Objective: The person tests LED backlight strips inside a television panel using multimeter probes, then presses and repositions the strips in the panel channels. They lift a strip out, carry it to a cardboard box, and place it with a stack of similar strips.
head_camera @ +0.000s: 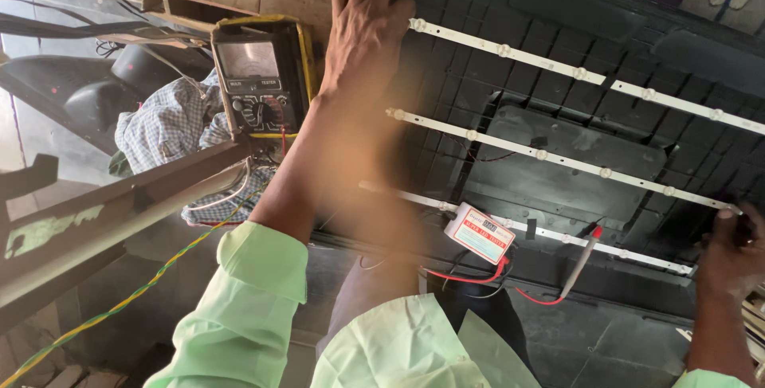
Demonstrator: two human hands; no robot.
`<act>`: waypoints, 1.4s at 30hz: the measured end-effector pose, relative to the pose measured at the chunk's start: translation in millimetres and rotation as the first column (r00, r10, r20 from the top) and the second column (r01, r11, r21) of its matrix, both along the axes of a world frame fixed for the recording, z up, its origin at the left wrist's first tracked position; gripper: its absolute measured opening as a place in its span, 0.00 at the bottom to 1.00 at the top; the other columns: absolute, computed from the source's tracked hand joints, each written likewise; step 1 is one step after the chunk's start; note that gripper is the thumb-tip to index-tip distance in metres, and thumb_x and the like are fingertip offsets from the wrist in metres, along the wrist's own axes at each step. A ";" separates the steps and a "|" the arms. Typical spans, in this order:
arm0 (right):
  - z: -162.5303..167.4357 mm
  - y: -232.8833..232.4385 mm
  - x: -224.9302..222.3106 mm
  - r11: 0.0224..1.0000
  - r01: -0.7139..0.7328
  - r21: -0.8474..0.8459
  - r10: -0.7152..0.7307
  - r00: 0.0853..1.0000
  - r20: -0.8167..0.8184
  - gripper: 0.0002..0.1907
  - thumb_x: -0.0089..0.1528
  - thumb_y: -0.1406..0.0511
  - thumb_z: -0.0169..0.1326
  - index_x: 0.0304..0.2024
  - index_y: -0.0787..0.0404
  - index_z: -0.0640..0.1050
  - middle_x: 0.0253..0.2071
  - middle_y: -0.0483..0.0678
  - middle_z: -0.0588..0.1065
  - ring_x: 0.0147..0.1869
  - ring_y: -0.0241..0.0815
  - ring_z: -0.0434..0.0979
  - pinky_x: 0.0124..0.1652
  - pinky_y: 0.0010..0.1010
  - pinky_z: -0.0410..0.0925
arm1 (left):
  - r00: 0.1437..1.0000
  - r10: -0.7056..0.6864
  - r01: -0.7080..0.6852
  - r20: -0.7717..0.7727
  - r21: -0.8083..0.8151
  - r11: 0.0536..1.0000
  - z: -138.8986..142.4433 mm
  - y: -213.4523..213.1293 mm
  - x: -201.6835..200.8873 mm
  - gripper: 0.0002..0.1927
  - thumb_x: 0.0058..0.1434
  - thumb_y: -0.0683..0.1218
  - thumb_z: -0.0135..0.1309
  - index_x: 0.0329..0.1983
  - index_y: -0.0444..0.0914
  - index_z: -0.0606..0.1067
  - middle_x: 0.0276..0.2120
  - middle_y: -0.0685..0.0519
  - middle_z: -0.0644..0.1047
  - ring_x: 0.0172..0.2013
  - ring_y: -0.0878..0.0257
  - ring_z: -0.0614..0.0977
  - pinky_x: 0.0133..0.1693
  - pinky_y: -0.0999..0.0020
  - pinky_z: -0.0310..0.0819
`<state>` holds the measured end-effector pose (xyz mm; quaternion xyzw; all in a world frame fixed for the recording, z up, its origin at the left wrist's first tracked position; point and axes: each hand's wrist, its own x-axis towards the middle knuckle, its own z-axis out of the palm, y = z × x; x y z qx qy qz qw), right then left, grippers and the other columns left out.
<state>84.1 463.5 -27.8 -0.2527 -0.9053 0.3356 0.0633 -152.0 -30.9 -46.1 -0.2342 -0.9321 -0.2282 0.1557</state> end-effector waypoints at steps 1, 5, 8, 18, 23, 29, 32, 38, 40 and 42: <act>-0.9 3.3 0.2 0.985 -0.094 0.143 0.099 0.994 -0.034 0.09 0.79 0.71 0.50 0.61 0.68 0.73 0.50 0.52 0.77 0.47 0.38 0.78 0.43 0.27 0.72 | 1.000 0.004 -0.004 0.017 -0.006 1.000 -0.1 0.1 0.4 0.05 0.62 0.43 0.57 0.33 0.35 0.75 0.54 0.47 0.70 0.61 0.50 0.67 0.57 0.48 0.63; -0.2 3.5 -2.4 0.990 -0.096 0.104 0.106 0.990 -0.097 0.07 0.80 0.72 0.51 0.60 0.66 0.73 0.48 0.52 0.76 0.49 0.38 0.77 0.46 0.27 0.72 | 0.998 0.012 -0.012 0.064 0.001 1.000 0.0 -0.1 2.6 0.03 0.60 0.40 0.55 0.35 0.35 0.75 0.58 0.46 0.70 0.63 0.49 0.66 0.56 0.48 0.63; 3.1 -9.7 -10.6 1.000 -0.024 -0.004 0.024 1.000 0.000 0.10 0.79 0.69 0.52 0.62 0.63 0.74 0.47 0.48 0.76 0.46 0.33 0.77 0.43 0.23 0.72 | 0.998 0.033 -0.032 0.056 -0.026 0.999 0.2 -0.3 5.2 0.02 0.60 0.40 0.55 0.33 0.35 0.75 0.61 0.45 0.70 0.64 0.48 0.66 0.55 0.48 0.63; 8.5 -131.0 -128.2 0.765 -0.570 0.301 0.631 0.756 -0.173 0.08 0.72 0.68 0.64 0.50 0.68 0.82 0.38 0.54 0.78 0.35 0.39 0.78 0.31 0.25 0.68 | 0.992 0.055 -0.048 0.114 -0.065 0.997 6.6 0.5 6.9 0.06 0.60 0.41 0.58 0.38 0.35 0.76 0.58 0.47 0.70 0.63 0.49 0.67 0.58 0.46 0.64; -5.1 -212.4 -169.7 0.728 -0.662 0.178 0.681 0.668 -0.300 0.09 0.73 0.68 0.69 0.53 0.63 0.83 0.44 0.50 0.78 0.39 0.39 0.77 0.40 0.30 0.70 | 0.999 0.022 -0.024 0.038 0.061 0.998 22.0 -7.6 15.2 0.10 0.54 0.44 0.60 0.38 0.36 0.76 0.53 0.50 0.74 0.57 0.50 0.69 0.56 0.48 0.64; -4.8 -281.9 -199.1 0.688 -0.704 0.176 0.717 0.624 -0.310 0.13 0.64 0.70 0.70 0.51 0.64 0.82 0.47 0.53 0.74 0.54 0.53 0.72 0.53 0.44 0.66 | 0.997 -0.035 0.027 0.066 0.110 0.994 31.3 -18.6 19.9 0.16 0.57 0.45 0.61 0.47 0.35 0.78 0.46 0.52 0.75 0.55 0.53 0.71 0.58 0.52 0.66; -4.4 -304.0 -205.8 0.688 -0.700 0.195 0.720 0.621 -0.311 0.13 0.62 0.72 0.67 0.49 0.65 0.82 0.51 0.50 0.73 0.57 0.55 0.70 0.55 0.43 0.66 | 0.999 -0.027 0.025 0.032 0.073 0.997 27.0 -18.9 16.5 0.15 0.56 0.43 0.59 0.47 0.35 0.78 0.45 0.51 0.75 0.55 0.52 0.70 0.59 0.52 0.65; -1.1 -320.1 -212.1 0.722 -0.661 0.203 0.687 0.654 -0.317 0.12 0.62 0.72 0.67 0.47 0.63 0.82 0.50 0.49 0.73 0.55 0.53 0.69 0.52 0.44 0.66 | 0.999 -0.038 0.038 0.012 -0.046 0.998 14.6 -12.0 6.9 0.12 0.57 0.43 0.59 0.43 0.36 0.77 0.42 0.50 0.75 0.56 0.52 0.71 0.58 0.50 0.62; 0.4 -322.7 -213.4 0.727 -0.652 0.216 0.683 0.654 -0.326 0.12 0.62 0.71 0.67 0.47 0.63 0.82 0.49 0.49 0.72 0.54 0.53 0.69 0.52 0.44 0.65 | 0.999 -0.036 0.036 0.003 -0.086 0.996 12.6 -10.3 4.8 0.11 0.57 0.42 0.57 0.43 0.36 0.76 0.42 0.51 0.75 0.56 0.53 0.71 0.59 0.50 0.62; 1.8 -325.3 -215.0 0.729 -0.646 0.226 0.681 0.650 -0.338 0.12 0.62 0.71 0.66 0.48 0.62 0.83 0.49 0.48 0.72 0.54 0.52 0.69 0.52 0.44 0.65 | 0.999 -0.038 0.040 0.022 -0.099 0.994 12.0 -9.2 2.8 0.08 0.57 0.40 0.56 0.40 0.37 0.75 0.40 0.52 0.75 0.55 0.54 0.72 0.60 0.51 0.62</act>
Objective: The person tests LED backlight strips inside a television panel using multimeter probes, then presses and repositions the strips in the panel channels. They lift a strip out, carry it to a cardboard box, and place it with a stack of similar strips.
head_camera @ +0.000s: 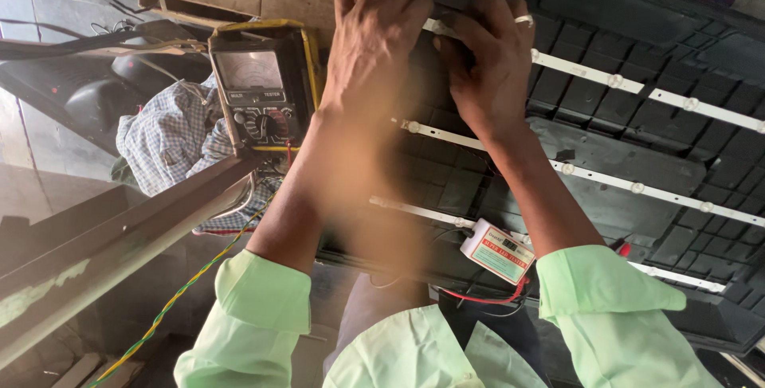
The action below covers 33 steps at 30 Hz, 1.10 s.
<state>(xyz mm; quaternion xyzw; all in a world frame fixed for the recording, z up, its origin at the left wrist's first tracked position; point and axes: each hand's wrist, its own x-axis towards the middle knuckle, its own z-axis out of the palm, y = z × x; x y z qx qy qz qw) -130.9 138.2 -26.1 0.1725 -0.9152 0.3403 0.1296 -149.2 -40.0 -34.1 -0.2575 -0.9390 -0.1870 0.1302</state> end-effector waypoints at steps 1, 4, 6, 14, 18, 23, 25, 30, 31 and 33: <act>0.6 -1.3 -0.9 1.000 -0.001 -0.003 0.001 1.000 -0.009 0.12 0.62 0.71 0.66 0.48 0.61 0.83 0.49 0.48 0.72 0.53 0.51 0.69 0.52 0.44 0.65 | 1.000 -0.011 0.011 0.011 0.015 1.000 0.3 -0.1 -0.6 0.09 0.56 0.42 0.57 0.40 0.37 0.75 0.39 0.51 0.75 0.54 0.54 0.72 0.59 0.51 0.62; 3.1 -4.3 -3.7 1.000 0.008 -0.015 -0.009 1.000 -0.027 0.11 0.63 0.71 0.66 0.48 0.60 0.83 0.47 0.47 0.72 0.52 0.50 0.69 0.51 0.42 0.63 | 0.999 -0.031 0.030 0.026 0.040 0.999 2.4 -0.5 -2.0 0.10 0.56 0.44 0.59 0.39 0.37 0.74 0.37 0.50 0.75 0.52 0.53 0.73 0.58 0.50 0.61; 3.9 -4.9 -4.5 0.999 0.014 -0.029 -0.015 1.000 -0.026 0.10 0.63 0.70 0.66 0.48 0.60 0.84 0.46 0.46 0.72 0.52 0.49 0.68 0.51 0.42 0.63 | 1.000 -0.020 0.019 0.014 0.027 0.999 4.1 0.4 -2.3 0.10 0.56 0.44 0.59 0.39 0.37 0.74 0.36 0.51 0.76 0.51 0.53 0.73 0.58 0.50 0.61; 5.6 -5.6 -4.5 0.995 0.036 -0.093 -0.036 0.999 -0.004 0.08 0.63 0.70 0.66 0.45 0.61 0.83 0.45 0.47 0.73 0.50 0.49 0.68 0.50 0.42 0.61 | 0.997 -0.030 0.028 0.064 0.045 0.999 7.9 2.6 -3.2 0.10 0.53 0.46 0.59 0.37 0.38 0.76 0.32 0.52 0.77 0.47 0.54 0.74 0.58 0.47 0.59; 4.2 -5.8 -4.9 0.993 0.030 -0.112 -0.033 0.999 -0.023 0.07 0.65 0.69 0.65 0.45 0.61 0.83 0.45 0.46 0.74 0.49 0.48 0.68 0.50 0.42 0.60 | 0.997 -0.025 0.021 0.074 0.058 0.998 8.8 3.4 -1.9 0.12 0.54 0.47 0.59 0.40 0.39 0.78 0.32 0.53 0.77 0.48 0.54 0.74 0.57 0.48 0.58; 3.9 -5.2 -4.5 0.993 0.041 -0.107 -0.041 0.999 -0.001 0.06 0.65 0.68 0.63 0.44 0.60 0.83 0.43 0.46 0.73 0.48 0.48 0.68 0.49 0.42 0.59 | 0.997 -0.013 0.007 0.082 0.073 0.997 12.2 5.1 0.9 0.13 0.56 0.49 0.60 0.40 0.38 0.78 0.33 0.53 0.78 0.47 0.55 0.74 0.57 0.48 0.59; 4.0 -5.4 -4.3 0.993 0.041 -0.111 -0.042 0.999 -0.004 0.06 0.65 0.68 0.63 0.45 0.60 0.83 0.43 0.46 0.73 0.48 0.48 0.68 0.50 0.42 0.59 | 0.995 -0.008 -0.001 0.096 0.085 0.996 13.9 5.9 1.0 0.13 0.57 0.49 0.60 0.41 0.38 0.78 0.33 0.53 0.78 0.47 0.55 0.74 0.56 0.49 0.59; 3.3 -5.5 -4.3 0.992 0.046 -0.115 -0.048 0.999 -0.013 0.07 0.65 0.67 0.63 0.45 0.60 0.84 0.44 0.46 0.74 0.50 0.48 0.69 0.50 0.42 0.59 | 0.995 0.016 -0.028 0.097 0.115 0.993 16.9 8.5 0.9 0.14 0.56 0.50 0.60 0.41 0.39 0.80 0.32 0.54 0.80 0.45 0.56 0.74 0.56 0.49 0.59; 3.0 -5.3 -4.1 0.993 0.043 -0.112 -0.045 0.999 -0.013 0.07 0.65 0.67 0.63 0.45 0.60 0.83 0.44 0.46 0.74 0.50 0.48 0.69 0.51 0.42 0.59 | 0.994 0.013 -0.025 0.104 0.123 0.992 17.1 8.7 0.9 0.14 0.56 0.50 0.61 0.41 0.38 0.80 0.32 0.53 0.80 0.45 0.56 0.75 0.56 0.49 0.59; 2.5 -4.9 -4.0 0.992 0.036 -0.122 -0.039 0.999 -0.020 0.07 0.65 0.66 0.64 0.46 0.60 0.83 0.45 0.46 0.74 0.50 0.48 0.69 0.51 0.43 0.59 | 0.993 0.007 -0.023 0.117 0.138 0.990 17.2 8.7 0.8 0.14 0.56 0.50 0.62 0.42 0.37 0.80 0.33 0.53 0.81 0.44 0.56 0.75 0.56 0.49 0.59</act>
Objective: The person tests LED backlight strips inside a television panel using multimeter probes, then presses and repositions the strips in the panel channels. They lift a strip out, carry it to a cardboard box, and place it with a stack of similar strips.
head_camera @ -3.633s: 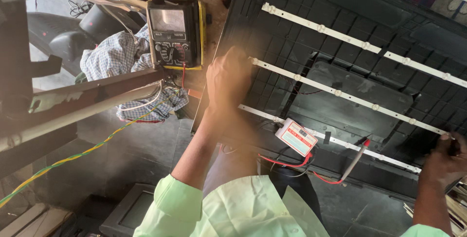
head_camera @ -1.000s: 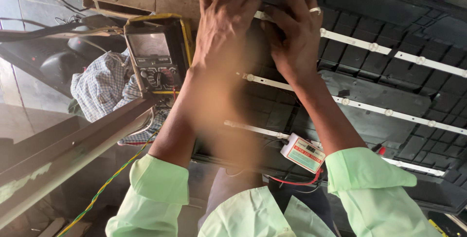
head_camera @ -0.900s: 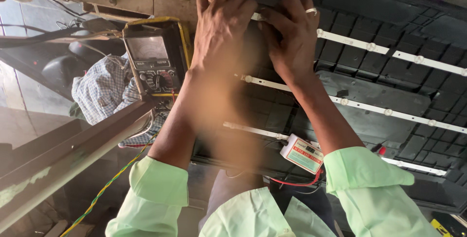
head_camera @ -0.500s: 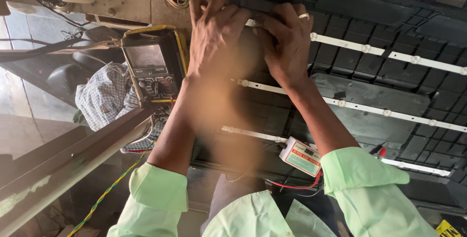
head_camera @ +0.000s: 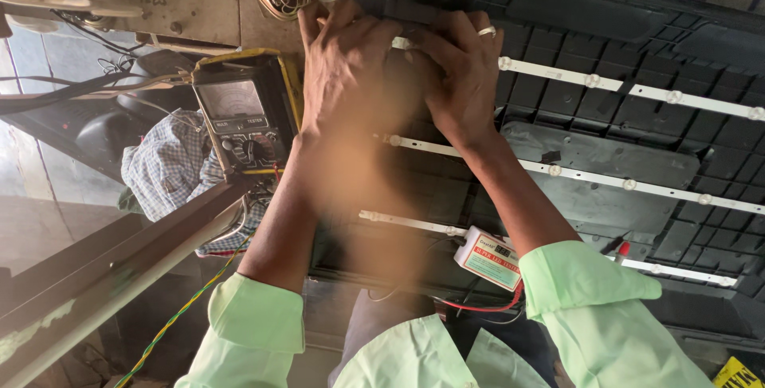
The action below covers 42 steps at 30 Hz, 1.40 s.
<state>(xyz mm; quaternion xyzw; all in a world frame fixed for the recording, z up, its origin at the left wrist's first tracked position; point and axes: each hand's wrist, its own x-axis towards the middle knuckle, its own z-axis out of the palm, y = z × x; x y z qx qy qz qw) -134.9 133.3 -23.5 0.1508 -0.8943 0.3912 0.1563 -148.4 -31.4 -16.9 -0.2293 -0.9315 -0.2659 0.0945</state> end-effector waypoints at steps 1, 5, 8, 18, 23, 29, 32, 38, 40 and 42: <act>-0.3 0.0 0.1 1.000 -0.004 -0.012 0.004 1.000 -0.007 0.07 0.66 0.65 0.64 0.46 0.60 0.83 0.45 0.46 0.74 0.50 0.47 0.69 0.51 0.43 0.59 | 1.000 0.004 -0.004 -0.002 0.006 1.000 -0.2 -0.1 0.2 0.15 0.55 0.49 0.62 0.42 0.37 0.80 0.33 0.52 0.81 0.44 0.56 0.76 0.57 0.49 0.59; -1.2 -0.5 -0.1 1.000 0.001 0.005 -0.001 0.999 0.042 0.08 0.66 0.64 0.64 0.46 0.60 0.84 0.44 0.45 0.74 0.50 0.47 0.68 0.51 0.43 0.58 | 1.000 0.003 -0.003 0.013 0.029 1.000 -2.1 -1.9 -0.1 0.20 0.53 0.48 0.63 0.47 0.34 0.80 0.34 0.51 0.82 0.44 0.56 0.77 0.58 0.50 0.59; -1.9 -1.0 -0.8 1.000 0.008 0.008 -0.009 0.998 0.064 0.08 0.66 0.64 0.63 0.44 0.60 0.84 0.44 0.45 0.74 0.49 0.47 0.68 0.51 0.42 0.58 | 0.999 0.008 -0.010 0.035 0.037 0.999 -4.4 -2.5 -0.2 0.21 0.54 0.48 0.62 0.49 0.32 0.80 0.33 0.50 0.82 0.43 0.56 0.77 0.57 0.51 0.59; -3.6 -1.4 -2.3 1.000 0.003 -0.003 -0.003 0.998 0.060 0.08 0.66 0.63 0.63 0.46 0.59 0.84 0.45 0.44 0.75 0.50 0.47 0.69 0.51 0.42 0.58 | 0.997 0.064 -0.066 0.032 0.047 0.997 -7.1 5.4 1.6 0.21 0.57 0.46 0.61 0.53 0.35 0.79 0.31 0.51 0.81 0.43 0.56 0.78 0.60 0.49 0.58; -4.9 -1.0 -3.2 1.000 0.001 -0.001 -0.001 0.997 0.071 0.09 0.66 0.64 0.62 0.47 0.59 0.84 0.46 0.44 0.76 0.51 0.47 0.70 0.49 0.43 0.57 | 0.997 0.063 -0.066 0.037 0.076 0.995 -10.4 4.5 2.9 0.24 0.59 0.47 0.62 0.57 0.35 0.76 0.29 0.51 0.79 0.42 0.57 0.78 0.61 0.46 0.56; -9.1 0.4 -2.8 0.999 -0.022 -0.043 0.025 0.996 0.091 0.08 0.67 0.65 0.63 0.48 0.60 0.83 0.49 0.44 0.75 0.55 0.48 0.70 0.54 0.41 0.60 | 0.994 0.072 -0.078 0.084 0.068 0.995 -11.8 4.7 4.4 0.24 0.60 0.48 0.62 0.59 0.36 0.76 0.30 0.51 0.80 0.43 0.56 0.78 0.60 0.49 0.57; -11.0 1.1 -3.0 1.000 0.003 0.023 -0.004 0.999 0.038 0.09 0.65 0.65 0.64 0.47 0.58 0.84 0.45 0.45 0.75 0.52 0.48 0.70 0.51 0.44 0.58 | 0.998 0.050 -0.052 0.032 0.068 0.996 -10.2 3.3 5.1 0.25 0.61 0.47 0.61 0.60 0.34 0.75 0.38 0.49 0.82 0.47 0.54 0.77 0.61 0.49 0.59; -18.9 3.5 -1.1 0.999 -0.006 0.054 0.007 1.000 -0.020 0.06 0.67 0.65 0.65 0.45 0.58 0.83 0.44 0.46 0.73 0.50 0.48 0.69 0.51 0.44 0.58 | 0.995 0.101 -0.104 0.027 0.119 0.987 -0.3 -14.4 25.0 0.19 0.67 0.44 0.58 0.60 0.35 0.76 0.56 0.48 0.80 0.60 0.52 0.75 0.64 0.51 0.65; -22.5 5.9 0.4 0.998 -0.034 0.050 0.037 0.998 -0.059 0.08 0.66 0.67 0.67 0.47 0.60 0.82 0.45 0.48 0.72 0.50 0.48 0.68 0.50 0.45 0.59 | 0.992 0.119 -0.123 0.032 0.141 0.982 8.2 -25.3 38.0 0.17 0.69 0.44 0.58 0.60 0.36 0.77 0.60 0.48 0.77 0.62 0.49 0.74 0.66 0.51 0.66; -27.1 12.6 4.3 0.997 -0.061 0.039 0.062 0.997 -0.040 0.11 0.66 0.69 0.67 0.50 0.63 0.81 0.47 0.50 0.72 0.52 0.49 0.68 0.49 0.45 0.62 | 0.988 0.139 -0.149 0.072 0.151 0.977 19.5 -34.8 57.0 0.17 0.68 0.44 0.58 0.59 0.36 0.77 0.63 0.46 0.75 0.63 0.45 0.73 0.67 0.50 0.66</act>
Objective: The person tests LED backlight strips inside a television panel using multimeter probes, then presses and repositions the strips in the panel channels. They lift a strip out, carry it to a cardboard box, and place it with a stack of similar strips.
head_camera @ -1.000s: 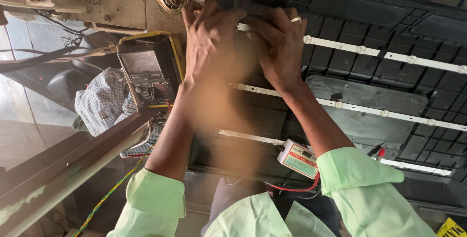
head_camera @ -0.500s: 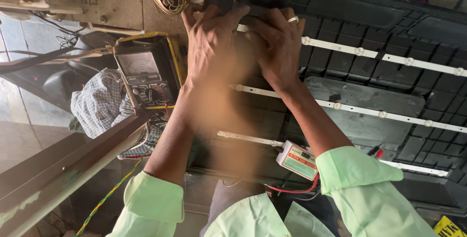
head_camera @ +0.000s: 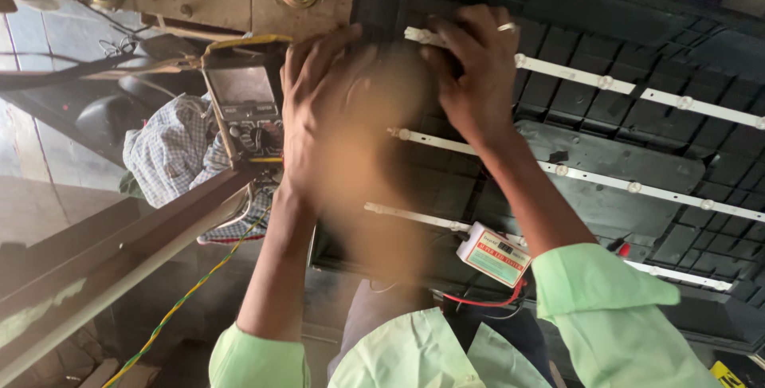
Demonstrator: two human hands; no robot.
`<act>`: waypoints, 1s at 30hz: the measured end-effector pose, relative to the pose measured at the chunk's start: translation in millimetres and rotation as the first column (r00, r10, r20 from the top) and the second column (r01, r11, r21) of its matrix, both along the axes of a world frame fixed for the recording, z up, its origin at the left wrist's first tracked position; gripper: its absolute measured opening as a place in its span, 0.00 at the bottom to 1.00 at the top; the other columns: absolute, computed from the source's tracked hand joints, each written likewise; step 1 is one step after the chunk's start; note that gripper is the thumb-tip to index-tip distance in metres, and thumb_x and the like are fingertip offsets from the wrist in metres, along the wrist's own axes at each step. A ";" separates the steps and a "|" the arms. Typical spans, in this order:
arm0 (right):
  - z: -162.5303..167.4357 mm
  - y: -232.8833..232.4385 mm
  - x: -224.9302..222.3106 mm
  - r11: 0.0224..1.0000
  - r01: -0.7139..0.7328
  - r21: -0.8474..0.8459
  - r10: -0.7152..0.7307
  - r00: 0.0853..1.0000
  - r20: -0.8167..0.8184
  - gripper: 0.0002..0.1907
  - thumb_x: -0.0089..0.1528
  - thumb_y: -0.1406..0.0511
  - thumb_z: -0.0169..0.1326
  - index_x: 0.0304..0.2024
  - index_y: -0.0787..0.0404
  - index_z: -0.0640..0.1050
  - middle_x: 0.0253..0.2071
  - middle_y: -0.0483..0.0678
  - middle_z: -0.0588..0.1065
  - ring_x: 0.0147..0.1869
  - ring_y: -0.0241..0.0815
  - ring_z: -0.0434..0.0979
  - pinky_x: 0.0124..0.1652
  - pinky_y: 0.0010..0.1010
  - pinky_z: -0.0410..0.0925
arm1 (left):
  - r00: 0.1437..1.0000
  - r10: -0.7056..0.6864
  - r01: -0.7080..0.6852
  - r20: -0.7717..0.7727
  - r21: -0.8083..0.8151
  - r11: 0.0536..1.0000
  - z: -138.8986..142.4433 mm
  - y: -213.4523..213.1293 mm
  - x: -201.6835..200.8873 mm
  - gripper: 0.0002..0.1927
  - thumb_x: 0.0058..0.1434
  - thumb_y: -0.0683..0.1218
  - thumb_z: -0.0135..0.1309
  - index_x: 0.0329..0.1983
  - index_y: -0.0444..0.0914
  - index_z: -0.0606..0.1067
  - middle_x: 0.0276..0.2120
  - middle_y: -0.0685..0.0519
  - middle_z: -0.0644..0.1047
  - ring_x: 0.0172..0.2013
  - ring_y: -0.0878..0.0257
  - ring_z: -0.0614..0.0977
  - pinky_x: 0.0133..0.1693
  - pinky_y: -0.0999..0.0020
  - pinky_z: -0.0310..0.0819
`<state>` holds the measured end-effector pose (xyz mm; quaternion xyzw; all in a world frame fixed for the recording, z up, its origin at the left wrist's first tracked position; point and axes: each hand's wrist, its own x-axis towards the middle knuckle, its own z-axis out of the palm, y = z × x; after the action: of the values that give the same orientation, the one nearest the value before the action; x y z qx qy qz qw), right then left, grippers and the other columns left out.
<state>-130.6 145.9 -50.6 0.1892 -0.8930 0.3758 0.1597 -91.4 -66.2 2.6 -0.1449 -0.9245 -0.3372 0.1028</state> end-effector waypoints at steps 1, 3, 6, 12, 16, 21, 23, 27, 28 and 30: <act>-1.3 5.6 3.5 1.000 -0.009 -0.007 0.010 0.999 0.038 0.12 0.66 0.70 0.67 0.51 0.64 0.81 0.49 0.51 0.72 0.54 0.50 0.68 0.50 0.44 0.63 | 1.000 -0.003 0.003 0.017 0.041 0.999 5.1 -3.7 9.9 0.17 0.68 0.45 0.58 0.58 0.37 0.77 0.63 0.46 0.74 0.63 0.46 0.73 0.66 0.51 0.67; -1.5 20.6 12.9 0.999 -0.033 0.000 0.033 0.997 0.063 0.13 0.67 0.71 0.67 0.54 0.65 0.80 0.50 0.52 0.72 0.55 0.50 0.70 0.50 0.42 0.66 | 0.999 -0.014 0.007 0.051 0.125 0.992 13.4 -9.9 29.5 0.16 0.66 0.48 0.60 0.56 0.40 0.77 0.63 0.47 0.73 0.62 0.46 0.73 0.64 0.52 0.68; 4.3 52.7 36.0 0.998 -0.058 -0.007 0.059 0.992 0.116 0.13 0.70 0.71 0.67 0.56 0.65 0.80 0.50 0.52 0.73 0.51 0.46 0.72 0.45 0.39 0.66 | 0.992 0.046 -0.059 0.115 0.112 0.992 16.2 -11.6 52.1 0.17 0.65 0.48 0.60 0.55 0.41 0.77 0.64 0.46 0.72 0.64 0.45 0.72 0.66 0.48 0.66; 28.3 105.7 116.9 0.992 -0.014 0.122 -0.020 0.964 0.265 0.13 0.70 0.70 0.67 0.56 0.62 0.81 0.50 0.51 0.75 0.53 0.45 0.74 0.48 0.37 0.67 | 0.981 0.070 -0.074 0.178 0.017 0.997 11.5 -2.0 78.9 0.17 0.68 0.47 0.59 0.59 0.41 0.76 0.64 0.49 0.70 0.65 0.48 0.70 0.66 0.53 0.65; 51.8 117.2 176.7 0.980 0.033 0.195 -0.119 0.886 0.449 0.18 0.65 0.64 0.66 0.57 0.59 0.81 0.55 0.51 0.76 0.60 0.50 0.76 0.57 0.40 0.71 | 0.981 -0.072 0.059 0.180 0.075 0.995 9.5 8.6 91.5 0.18 0.63 0.47 0.60 0.56 0.42 0.77 0.64 0.51 0.72 0.65 0.50 0.72 0.65 0.52 0.67; 77.3 102.8 234.0 0.976 -0.022 0.218 -0.130 0.743 0.656 0.38 0.53 0.57 0.69 0.63 0.62 0.73 0.58 0.57 0.72 0.60 0.57 0.72 0.56 0.45 0.67 | 0.812 -0.345 0.202 0.471 0.328 0.923 5.3 39.5 113.3 0.28 0.54 0.47 0.63 0.60 0.37 0.76 0.60 0.47 0.73 0.61 0.49 0.74 0.61 0.55 0.71; 78.8 95.0 245.4 0.963 -0.013 0.270 -0.172 0.741 0.649 0.42 0.50 0.57 0.70 0.64 0.64 0.71 0.59 0.58 0.70 0.62 0.60 0.70 0.57 0.48 0.65 | 0.746 -0.430 0.277 0.508 0.351 0.894 3.2 55.6 124.3 0.32 0.53 0.47 0.64 0.62 0.36 0.73 0.62 0.45 0.71 0.62 0.45 0.72 0.61 0.53 0.68; 69.3 86.9 249.9 0.953 0.101 0.286 -0.262 0.748 0.610 0.39 0.52 0.60 0.69 0.63 0.65 0.71 0.59 0.56 0.71 0.62 0.60 0.69 0.58 0.48 0.65 | 0.739 -0.535 0.395 0.409 0.380 0.836 -4.9 79.4 131.7 0.37 0.52 0.47 0.65 0.65 0.35 0.69 0.64 0.44 0.71 0.63 0.46 0.71 0.63 0.53 0.66; 66.8 86.5 249.0 0.951 0.118 0.285 -0.276 0.737 0.617 0.37 0.52 0.61 0.70 0.62 0.64 0.72 0.58 0.55 0.71 0.61 0.60 0.69 0.57 0.48 0.65 | 0.746 -0.537 0.437 0.393 0.320 0.841 -6.0 84.4 132.6 0.37 0.51 0.47 0.65 0.65 0.35 0.69 0.63 0.45 0.71 0.62 0.47 0.72 0.63 0.53 0.66; 64.7 86.8 247.5 0.958 0.108 0.265 -0.249 0.773 0.584 0.36 0.51 0.61 0.70 0.60 0.63 0.74 0.57 0.55 0.71 0.60 0.60 0.69 0.57 0.48 0.66 | 0.769 -0.523 0.493 0.367 0.178 0.851 -5.2 93.6 136.0 0.38 0.49 0.46 0.65 0.65 0.36 0.69 0.61 0.47 0.72 0.61 0.49 0.73 0.63 0.53 0.66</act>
<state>116.9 232.8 14.1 -0.0124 -0.9456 0.3004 -0.1240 44.6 27.4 -2.6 -0.3131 -0.8388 -0.4075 -0.1795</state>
